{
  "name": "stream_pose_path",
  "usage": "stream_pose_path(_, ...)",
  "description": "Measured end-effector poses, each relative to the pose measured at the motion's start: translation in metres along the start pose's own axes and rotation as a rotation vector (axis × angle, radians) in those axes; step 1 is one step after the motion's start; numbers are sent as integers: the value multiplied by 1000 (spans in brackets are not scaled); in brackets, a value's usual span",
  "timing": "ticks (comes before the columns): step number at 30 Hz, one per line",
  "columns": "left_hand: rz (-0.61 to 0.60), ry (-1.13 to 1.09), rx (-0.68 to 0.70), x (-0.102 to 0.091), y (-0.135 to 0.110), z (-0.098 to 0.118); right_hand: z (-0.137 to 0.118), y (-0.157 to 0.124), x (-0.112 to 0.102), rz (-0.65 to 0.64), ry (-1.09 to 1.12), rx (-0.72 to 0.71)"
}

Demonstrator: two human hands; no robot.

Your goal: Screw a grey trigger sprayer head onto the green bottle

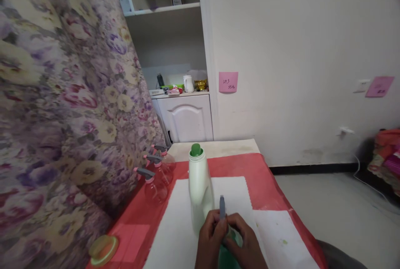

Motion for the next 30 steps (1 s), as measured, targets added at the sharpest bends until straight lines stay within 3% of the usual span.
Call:
stream_pose_path(4,8,-10,24,0,-3,4,11,-5,-1,105,-12,21)
stream_pose_path(11,-39,26,37,3,-5,9,-6,-1,2,-23,49,-44)
stream_pose_path(19,-46,2,52,3,-5,4,0,-6,-2,114,2,-4)
stream_pose_path(25,-27,1,54,5,-14,14,-10,-2,3,2,58,-55)
stream_pose_path(30,-1,-18,65,3,-9,5,-1,-6,-2,87,13,-13)
Point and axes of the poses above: each hand's wrist, its own y-axis towards the middle knuckle, its own x-axis out of the palm, z = x × y, the point moved 9 cm from there along y, towards the middle knuckle, and after that the axes turned 14 degrees about -x, right-handed, at the moved point
